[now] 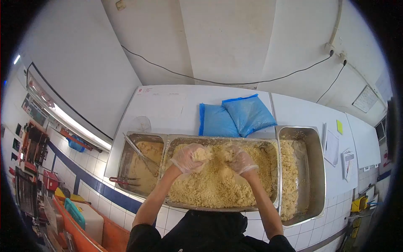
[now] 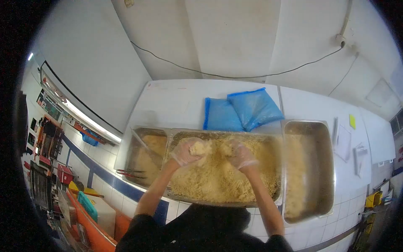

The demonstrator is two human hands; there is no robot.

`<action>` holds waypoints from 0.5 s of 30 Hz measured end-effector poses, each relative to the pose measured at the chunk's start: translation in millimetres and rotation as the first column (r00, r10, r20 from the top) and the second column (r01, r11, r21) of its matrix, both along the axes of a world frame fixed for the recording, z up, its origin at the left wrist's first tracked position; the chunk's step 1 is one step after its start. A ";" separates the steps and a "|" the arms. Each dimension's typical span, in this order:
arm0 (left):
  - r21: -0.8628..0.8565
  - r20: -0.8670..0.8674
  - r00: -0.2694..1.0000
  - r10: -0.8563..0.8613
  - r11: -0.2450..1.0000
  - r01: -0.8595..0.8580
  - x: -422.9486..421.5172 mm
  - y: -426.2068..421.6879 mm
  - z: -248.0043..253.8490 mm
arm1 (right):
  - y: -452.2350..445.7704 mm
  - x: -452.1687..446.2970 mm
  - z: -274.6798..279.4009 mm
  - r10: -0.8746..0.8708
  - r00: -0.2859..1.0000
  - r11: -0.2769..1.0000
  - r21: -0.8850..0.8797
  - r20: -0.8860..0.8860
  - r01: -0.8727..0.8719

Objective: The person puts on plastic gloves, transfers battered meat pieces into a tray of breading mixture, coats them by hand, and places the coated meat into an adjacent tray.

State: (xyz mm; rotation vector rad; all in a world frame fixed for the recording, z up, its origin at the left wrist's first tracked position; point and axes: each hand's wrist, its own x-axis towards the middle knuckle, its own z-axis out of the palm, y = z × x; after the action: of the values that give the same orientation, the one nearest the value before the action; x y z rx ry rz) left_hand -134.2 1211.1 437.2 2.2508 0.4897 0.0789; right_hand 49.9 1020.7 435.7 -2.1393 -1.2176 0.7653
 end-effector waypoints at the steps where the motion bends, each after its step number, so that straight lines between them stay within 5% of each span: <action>1: -0.001 0.004 1.000 -0.005 1.000 0.005 -0.5 -2.1 -3.5 | 0.3 0.2 -19.4 -0.005 1.000 1.000 -0.001 0.004 0.005; 3: 0.211 0.080 0.985 -0.154 0.968 0.134 -10.6 -11.9 -22.2 | -4.2 -5.5 -78.5 0.164 0.812 0.943 0.152 0.560 -0.295; 4: 0.214 0.085 0.984 -0.154 0.968 0.133 -21.0 -16.2 -38.3 | -13.9 -11.3 -85.3 0.163 0.809 0.943 0.152 0.565 -0.296; 6: 0.409 0.071 0.995 -0.073 0.912 0.037 -48.8 -24.7 -72.3 | -36.8 -22.7 -100.2 0.263 0.826 0.961 -0.062 0.499 -0.268; 8: 0.217 -0.288 0.948 0.137 0.973 -0.075 -70.9 -37.0 -65.3 | -58.0 -32.1 -112.5 0.335 0.853 0.931 -0.279 0.401 -0.234; 10: 0.235 -0.376 0.908 0.182 0.967 -0.096 -72.7 -57.1 -62.5 | -59.0 -40.0 -104.7 0.357 0.868 0.896 -0.390 0.346 -0.214; 12: 0.250 -0.463 0.855 0.234 0.960 -0.128 -76.6 -79.6 -82.9 | -40.8 -68.8 -76.8 0.033 0.983 0.916 -0.398 0.182 0.043; 13: 0.240 -0.409 0.872 0.268 0.954 -0.180 -74.5 -85.2 -109.0 | -33.2 -71.3 -68.9 0.039 0.981 0.916 -0.399 0.188 0.040; 15: 0.236 -0.344 0.889 0.303 0.944 -0.231 -60.8 -79.8 -122.9 | -18.5 -69.6 -58.0 -0.165 0.978 0.821 -0.567 -0.127 0.065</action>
State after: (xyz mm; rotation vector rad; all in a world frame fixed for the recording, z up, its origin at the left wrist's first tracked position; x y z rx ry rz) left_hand -195.1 1131.3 314.3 2.3776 1.0408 -0.1777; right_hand -19.7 1002.3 377.7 -2.5088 -0.8211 1.3552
